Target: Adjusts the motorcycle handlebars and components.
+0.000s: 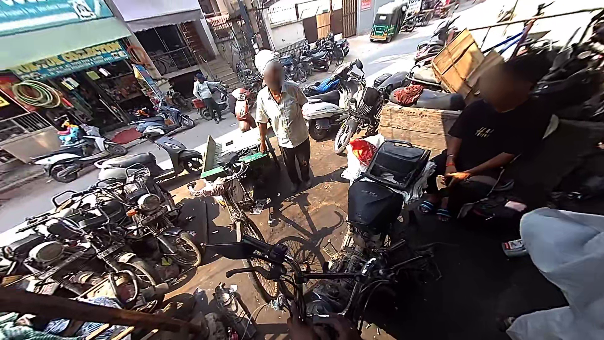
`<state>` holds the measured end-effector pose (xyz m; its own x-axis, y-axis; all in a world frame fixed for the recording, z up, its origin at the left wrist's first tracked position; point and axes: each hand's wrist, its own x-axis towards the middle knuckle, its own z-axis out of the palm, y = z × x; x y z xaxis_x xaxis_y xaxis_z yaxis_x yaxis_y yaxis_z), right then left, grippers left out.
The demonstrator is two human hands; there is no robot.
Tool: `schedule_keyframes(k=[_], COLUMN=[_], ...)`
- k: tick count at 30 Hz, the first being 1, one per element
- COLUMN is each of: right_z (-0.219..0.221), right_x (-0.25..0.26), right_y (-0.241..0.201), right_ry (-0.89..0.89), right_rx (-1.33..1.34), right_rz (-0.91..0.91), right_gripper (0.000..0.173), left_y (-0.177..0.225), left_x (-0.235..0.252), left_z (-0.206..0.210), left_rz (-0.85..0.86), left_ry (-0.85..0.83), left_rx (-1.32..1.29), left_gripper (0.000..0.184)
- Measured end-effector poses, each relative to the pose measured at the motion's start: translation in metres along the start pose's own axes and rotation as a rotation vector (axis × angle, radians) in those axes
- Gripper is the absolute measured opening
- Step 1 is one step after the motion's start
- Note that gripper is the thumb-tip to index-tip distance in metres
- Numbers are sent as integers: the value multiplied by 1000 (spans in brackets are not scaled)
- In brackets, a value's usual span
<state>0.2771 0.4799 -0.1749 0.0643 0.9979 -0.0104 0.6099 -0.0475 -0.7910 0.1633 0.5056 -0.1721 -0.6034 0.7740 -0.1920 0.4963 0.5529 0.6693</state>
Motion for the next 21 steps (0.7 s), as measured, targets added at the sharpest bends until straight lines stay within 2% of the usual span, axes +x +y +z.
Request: schedule_keyframes(k=[4,10,14,18,21], right_z=[7,-3,-7,-9,-11], right_x=[-2,7,9,8,14], right_y=[8,5,17,15,20], right_ry=[72,-37,-103,-104,-182], right_rx=[-120,-111,-96,-307,-355], right_rz=[-102,-216,-279,-306,-319], right_gripper=[40,27,34,43,53], left_y=[7,7,9,10,13], left_x=[-4,-4,-4,-2,0], left_z=[-1,0,3,6,1], left_rz=[-29,-26,-32,-27,-31], left_ry=[-3,9,1,-16,-17], left_rx=[19,7,13,9,12], left_gripper=[65,65,64,65,64])
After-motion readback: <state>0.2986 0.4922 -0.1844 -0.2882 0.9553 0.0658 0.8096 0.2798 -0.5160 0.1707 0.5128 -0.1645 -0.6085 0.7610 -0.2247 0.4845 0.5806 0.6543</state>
